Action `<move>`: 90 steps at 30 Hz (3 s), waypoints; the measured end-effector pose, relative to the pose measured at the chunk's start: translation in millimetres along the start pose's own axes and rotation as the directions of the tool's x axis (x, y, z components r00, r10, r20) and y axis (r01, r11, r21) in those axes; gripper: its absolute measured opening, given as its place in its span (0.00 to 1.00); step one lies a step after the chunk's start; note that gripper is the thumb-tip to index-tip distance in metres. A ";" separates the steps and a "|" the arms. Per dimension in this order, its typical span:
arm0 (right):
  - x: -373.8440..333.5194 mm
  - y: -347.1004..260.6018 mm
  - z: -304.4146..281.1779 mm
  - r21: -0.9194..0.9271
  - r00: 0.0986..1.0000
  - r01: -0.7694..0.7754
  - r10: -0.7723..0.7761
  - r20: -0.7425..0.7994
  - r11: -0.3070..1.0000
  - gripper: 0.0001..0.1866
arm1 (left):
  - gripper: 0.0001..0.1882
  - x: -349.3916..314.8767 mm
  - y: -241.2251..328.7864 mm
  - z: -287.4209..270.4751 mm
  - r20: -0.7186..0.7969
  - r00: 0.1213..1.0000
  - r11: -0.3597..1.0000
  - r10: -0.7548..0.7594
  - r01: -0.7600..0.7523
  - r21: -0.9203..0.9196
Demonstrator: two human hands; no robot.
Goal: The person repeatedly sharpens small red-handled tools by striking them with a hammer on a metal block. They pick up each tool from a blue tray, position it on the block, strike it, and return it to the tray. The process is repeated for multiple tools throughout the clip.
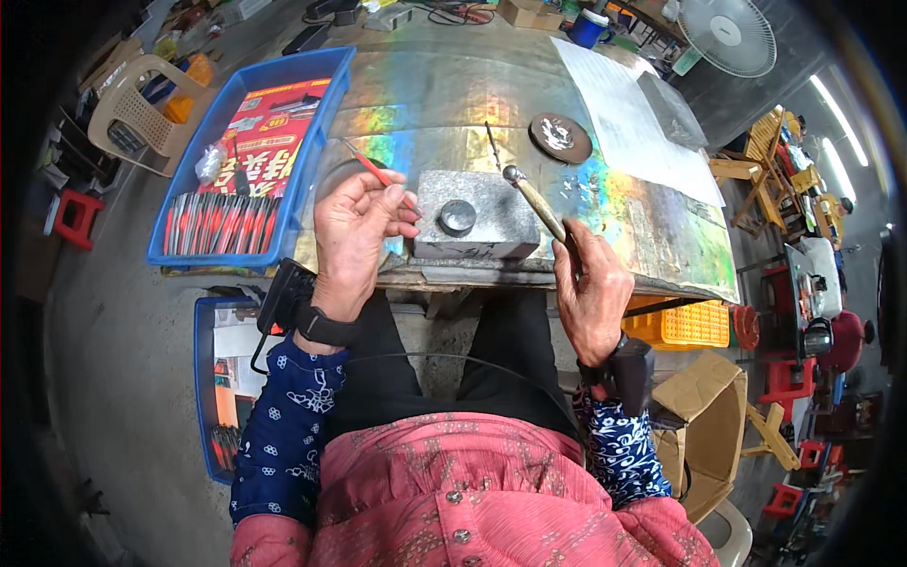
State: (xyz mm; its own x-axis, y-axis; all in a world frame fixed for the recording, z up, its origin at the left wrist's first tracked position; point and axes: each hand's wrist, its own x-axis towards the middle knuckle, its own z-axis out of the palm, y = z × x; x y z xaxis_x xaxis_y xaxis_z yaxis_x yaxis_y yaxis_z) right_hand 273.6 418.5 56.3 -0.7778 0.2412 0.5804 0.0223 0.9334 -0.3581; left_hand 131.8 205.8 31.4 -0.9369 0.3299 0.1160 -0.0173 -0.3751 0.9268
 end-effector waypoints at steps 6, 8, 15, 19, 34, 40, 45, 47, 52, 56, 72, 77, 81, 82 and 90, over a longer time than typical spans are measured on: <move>-16.3 5.9 27.6 -0.110 1.000 -0.001 0.000 -0.012 0.994 0.22 | 0.10 -6.8 1.4 -37.4 -0.104 0.993 0.968 0.065 -0.037 0.246; -18.8 5.9 33.5 -0.122 1.000 0.001 -0.001 -0.003 0.992 0.24 | 0.10 -6.1 4.7 -49.6 -0.120 0.992 0.932 0.039 0.007 0.362; -21.4 1.0 43.9 -0.052 0.986 -0.107 0.112 0.123 0.993 0.25 | 0.11 -2.8 -1.0 -65.3 0.227 0.903 0.103 0.365 -0.281 0.954; -18.5 0.9 44.5 -0.021 0.983 -0.114 0.116 0.142 0.993 0.24 | 0.06 6.1 -12.2 -65.7 0.253 0.930 -0.106 0.266 -0.233 0.967; -22.4 3.5 47.8 -0.018 0.989 -0.049 0.051 0.139 0.999 0.30 | 0.05 6.4 -9.8 -60.9 0.260 0.905 -0.146 0.336 -0.222 0.964; -21.6 3.0 46.4 -0.008 0.988 -0.052 0.052 0.148 0.999 0.28 | 0.07 2.1 41.2 -104.7 0.169 0.866 -0.055 0.470 -0.162 0.985; -21.0 2.0 45.8 -0.005 0.985 -0.070 0.070 0.156 0.998 0.28 | 0.07 11.4 59.2 -149.6 0.013 0.948 -0.080 0.318 0.014 0.997; -20.8 1.5 45.6 -0.019 0.983 -0.079 0.081 0.166 0.997 0.28 | 0.07 14.8 55.0 -159.4 -0.003 0.971 -0.126 0.240 0.034 0.991; -20.3 1.2 44.2 -0.015 0.983 -0.062 0.063 0.173 0.998 0.28 | 0.05 32.1 50.8 -169.8 -0.083 0.994 -0.180 0.068 0.094 0.979; -21.1 2.1 45.2 -0.011 0.984 -0.062 0.063 0.167 0.998 0.28 | 0.07 36.3 49.4 -166.6 -0.063 0.998 -0.177 0.023 0.066 0.982; -19.2 -0.5 44.6 -0.016 0.980 -0.083 0.084 0.179 0.996 0.30 | 0.17 62.1 39.9 -174.8 -0.158 0.958 -0.185 -0.238 0.115 0.976; -13.3 -1.7 36.3 -0.049 0.970 -0.087 0.096 0.224 0.995 0.27 | 0.11 58.6 35.4 -179.5 -0.117 0.983 -0.109 -0.140 0.102 0.989; -5.2 7.3 23.4 0.033 0.972 -0.132 0.123 0.201 0.991 0.21 | 0.06 51.7 35.5 -180.6 -0.028 0.999 0.104 0.017 0.026 0.994; -3.2 12.1 20.3 0.047 0.972 -0.141 0.129 0.197 0.989 0.19 | 0.05 51.0 35.3 -180.3 0.001 0.998 0.128 0.060 -0.009 0.992; 20.1 79.5 29.0 -0.079 0.963 -0.195 0.206 0.175 0.978 0.11 | 0.10 42.7 49.5 -151.6 -0.114 0.962 0.664 0.248 -0.083 0.744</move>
State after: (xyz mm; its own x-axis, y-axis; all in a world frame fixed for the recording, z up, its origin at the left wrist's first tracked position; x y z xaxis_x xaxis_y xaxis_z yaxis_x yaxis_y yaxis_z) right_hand 241.6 489.9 18.3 -0.8539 0.3783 0.3574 0.2232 0.8866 -0.4052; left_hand 37.9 70.0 28.1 -0.9454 0.1254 0.3009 0.3259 0.3679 0.8709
